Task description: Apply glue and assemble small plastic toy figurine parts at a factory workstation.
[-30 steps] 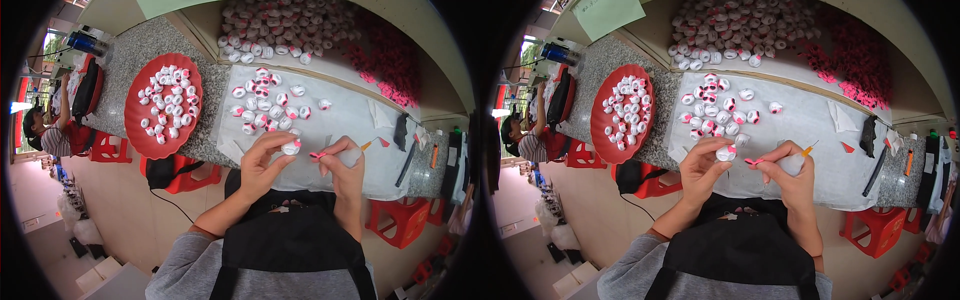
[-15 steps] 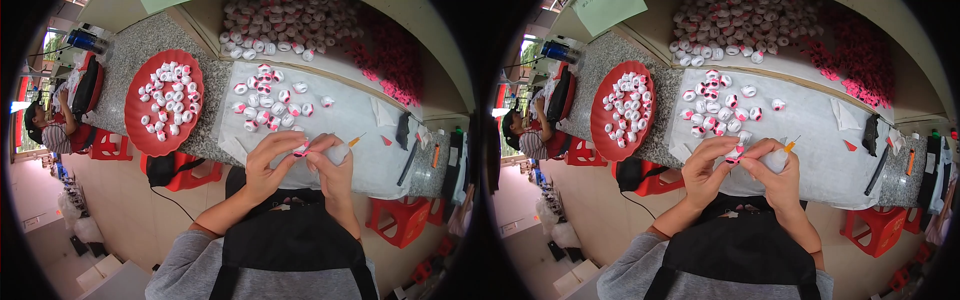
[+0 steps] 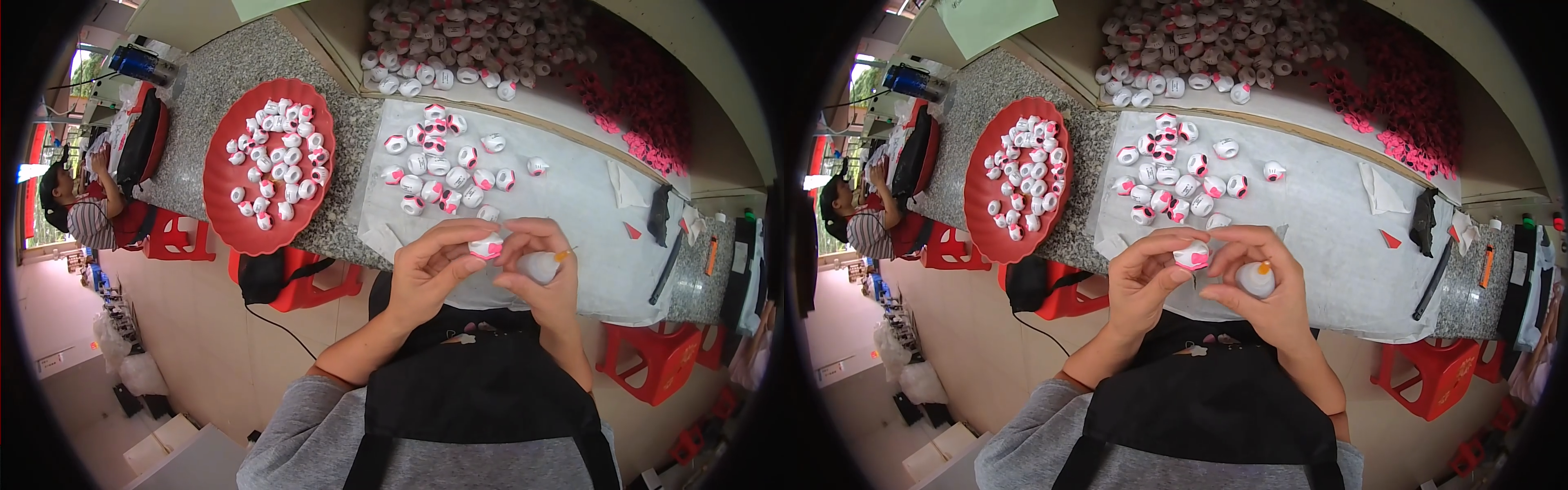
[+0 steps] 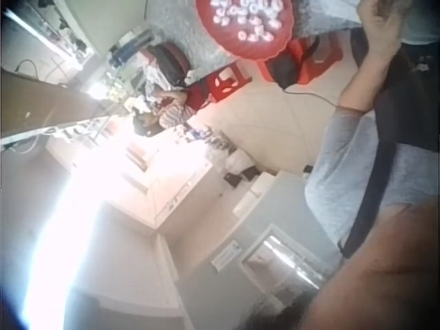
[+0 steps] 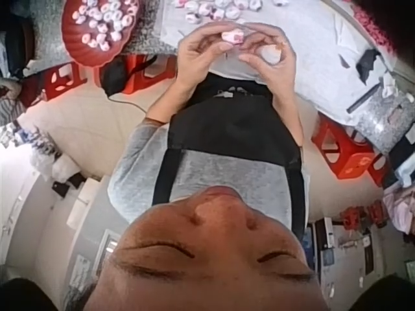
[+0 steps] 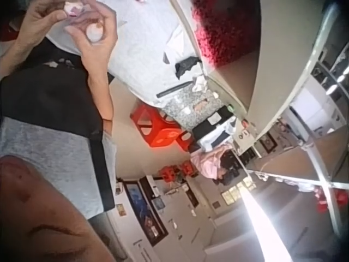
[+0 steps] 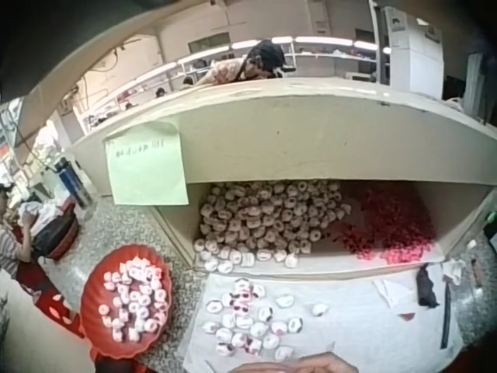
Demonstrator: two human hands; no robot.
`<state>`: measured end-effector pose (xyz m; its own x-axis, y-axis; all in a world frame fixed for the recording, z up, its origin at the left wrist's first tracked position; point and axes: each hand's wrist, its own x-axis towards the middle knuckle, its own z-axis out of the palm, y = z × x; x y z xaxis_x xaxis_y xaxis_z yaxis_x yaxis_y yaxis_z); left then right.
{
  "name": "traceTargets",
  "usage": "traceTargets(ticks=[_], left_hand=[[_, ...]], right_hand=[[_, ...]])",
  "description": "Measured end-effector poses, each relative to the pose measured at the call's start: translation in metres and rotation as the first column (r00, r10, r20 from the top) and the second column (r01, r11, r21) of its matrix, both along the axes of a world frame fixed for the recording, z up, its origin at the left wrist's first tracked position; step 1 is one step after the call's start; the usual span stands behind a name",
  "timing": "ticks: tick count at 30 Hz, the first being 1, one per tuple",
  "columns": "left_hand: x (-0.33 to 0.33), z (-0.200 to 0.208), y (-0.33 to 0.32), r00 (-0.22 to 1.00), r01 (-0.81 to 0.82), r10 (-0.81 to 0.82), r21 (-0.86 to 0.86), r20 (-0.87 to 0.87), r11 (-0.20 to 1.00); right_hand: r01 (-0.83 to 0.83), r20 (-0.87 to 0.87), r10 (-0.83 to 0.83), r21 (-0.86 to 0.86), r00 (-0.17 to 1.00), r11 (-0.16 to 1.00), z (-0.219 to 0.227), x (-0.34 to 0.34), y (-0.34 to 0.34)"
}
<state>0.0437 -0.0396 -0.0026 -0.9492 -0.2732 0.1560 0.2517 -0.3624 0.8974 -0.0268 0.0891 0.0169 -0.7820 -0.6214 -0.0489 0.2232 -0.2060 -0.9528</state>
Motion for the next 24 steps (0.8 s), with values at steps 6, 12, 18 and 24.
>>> traceTargets(ticks=[6,12,18,24], left_hand=[[0.002,0.001,-0.002,0.997,0.073,-0.073,0.026,0.012,0.997],[0.001,0.001,-0.003,0.998,0.060,-0.060,-0.058,0.015,0.996],[0.002,-0.001,-0.004,0.998,0.046,-0.043,-0.082,0.036,0.996],[0.001,0.000,-0.006,0.997,0.069,-0.068,-0.059,0.020,0.996]], right_hand=[[-0.041,-0.017,0.042,0.052,0.999,0.998,-0.007,-0.003,0.000],[-0.008,0.018,0.009,-0.035,1.000,0.999,-0.007,0.002,0.001],[0.014,0.045,-0.011,-0.057,0.999,0.998,-0.006,0.005,0.000],[0.031,0.027,-0.030,-0.056,0.999,0.998,-0.009,0.007,-0.001]])
